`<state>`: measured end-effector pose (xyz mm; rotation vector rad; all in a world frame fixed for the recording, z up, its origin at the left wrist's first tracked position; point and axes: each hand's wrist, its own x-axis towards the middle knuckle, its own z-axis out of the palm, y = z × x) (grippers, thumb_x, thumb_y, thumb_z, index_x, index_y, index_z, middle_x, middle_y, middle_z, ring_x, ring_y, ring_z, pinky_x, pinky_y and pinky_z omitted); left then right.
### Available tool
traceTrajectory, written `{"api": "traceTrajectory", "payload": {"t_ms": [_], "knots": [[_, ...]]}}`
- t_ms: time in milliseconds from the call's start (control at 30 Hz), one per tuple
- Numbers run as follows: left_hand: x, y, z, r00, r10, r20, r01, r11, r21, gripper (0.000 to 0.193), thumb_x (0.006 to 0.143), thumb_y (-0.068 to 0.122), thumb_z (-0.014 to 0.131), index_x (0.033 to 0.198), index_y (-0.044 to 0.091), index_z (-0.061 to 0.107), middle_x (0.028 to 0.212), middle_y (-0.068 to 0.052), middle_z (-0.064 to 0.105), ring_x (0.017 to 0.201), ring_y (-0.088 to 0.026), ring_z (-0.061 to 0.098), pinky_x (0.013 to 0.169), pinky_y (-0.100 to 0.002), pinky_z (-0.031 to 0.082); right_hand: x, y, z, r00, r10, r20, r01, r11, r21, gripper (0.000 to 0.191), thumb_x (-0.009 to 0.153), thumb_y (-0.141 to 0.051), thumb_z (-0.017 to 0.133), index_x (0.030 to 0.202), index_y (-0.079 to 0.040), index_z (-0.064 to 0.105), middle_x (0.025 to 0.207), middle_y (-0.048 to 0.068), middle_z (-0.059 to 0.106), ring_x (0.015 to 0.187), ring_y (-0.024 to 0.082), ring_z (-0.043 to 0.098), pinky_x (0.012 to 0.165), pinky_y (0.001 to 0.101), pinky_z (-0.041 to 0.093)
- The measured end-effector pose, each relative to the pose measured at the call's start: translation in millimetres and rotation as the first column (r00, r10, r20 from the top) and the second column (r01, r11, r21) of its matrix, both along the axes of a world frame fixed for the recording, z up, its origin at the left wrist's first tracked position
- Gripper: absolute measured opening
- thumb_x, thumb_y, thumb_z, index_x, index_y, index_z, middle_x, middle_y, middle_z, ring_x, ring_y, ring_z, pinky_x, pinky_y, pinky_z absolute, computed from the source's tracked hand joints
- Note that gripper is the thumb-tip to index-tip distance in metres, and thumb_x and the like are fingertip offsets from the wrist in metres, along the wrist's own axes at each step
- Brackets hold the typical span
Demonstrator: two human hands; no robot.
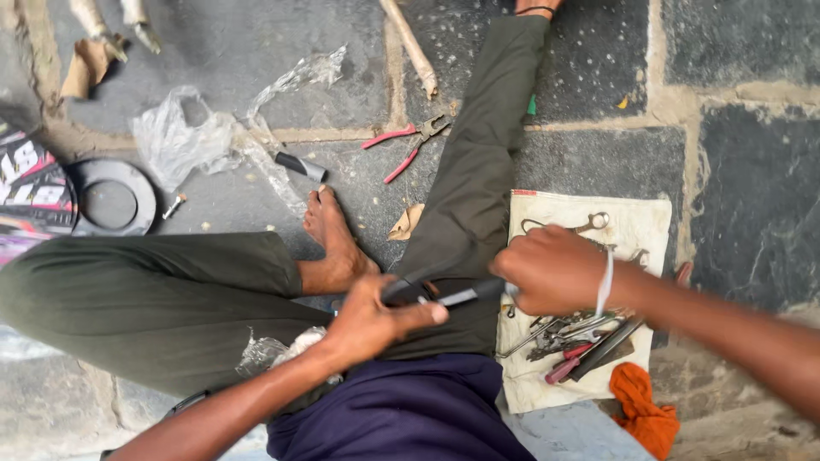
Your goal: The person assembles a bicycle handlebar by attaching brake levers and grips. They use pliers to secure the brake levers and a screwdriver to tighten the components, working on the handlebar while sitting on the floor.
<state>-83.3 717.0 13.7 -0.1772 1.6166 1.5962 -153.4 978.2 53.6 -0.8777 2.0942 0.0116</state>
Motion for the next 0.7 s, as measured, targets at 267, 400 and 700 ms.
{"api": "traceTrajectory", "payload": {"t_ms": [267, 400, 700], "knots": [[-19.0, -11.5, 0.7, 0.989, -0.048, 0.138, 0.048, 0.999, 0.004, 0.033, 0.080, 0.035, 0.079, 0.101, 0.009, 0.079, 0.051, 0.003, 0.051, 0.042, -0.009, 0.044, 0.041, -0.028, 0.030, 10.8, -0.4, 21.1, 0.728, -0.012, -0.685, -0.275, 0.911, -0.308, 0.031, 0.065, -0.014, 0.077, 0.091, 0.001, 0.072, 0.080, 0.011, 0.071, 0.068, 0.025, 0.068, 0.057, 0.0392, 0.050], [-12.3, -7.1, 0.6, 0.995, -0.081, 0.052, 0.077, 0.994, 0.077, 0.037, 0.080, 0.036, 0.083, 0.100, 0.005, 0.078, 0.054, 0.004, 0.055, 0.048, -0.005, 0.048, 0.045, -0.025, 0.034, 31.1, 5.3, 5.5, 0.783, 0.203, -0.588, -0.309, 0.947, -0.085, 0.017, 0.086, -0.015, 0.076, 0.087, 0.000, 0.069, 0.067, 0.009, 0.065, 0.063, 0.024, 0.066, 0.055, 0.0387, 0.050], [-19.9, -9.0, 0.6, 0.984, -0.069, 0.165, 0.066, 0.997, 0.028, 0.038, 0.079, 0.037, 0.081, 0.099, 0.004, 0.079, 0.053, 0.003, 0.053, 0.042, -0.006, 0.044, 0.039, -0.025, 0.030, -30.3, 6.2, 40.9, 0.955, -0.224, 0.195, 0.253, 0.957, -0.139, 0.066, 0.082, -0.042, 0.083, 0.137, -0.014, 0.061, 0.109, 0.017, 0.074, 0.104, 0.033, 0.068, 0.090, 0.0478, 0.050]]}}
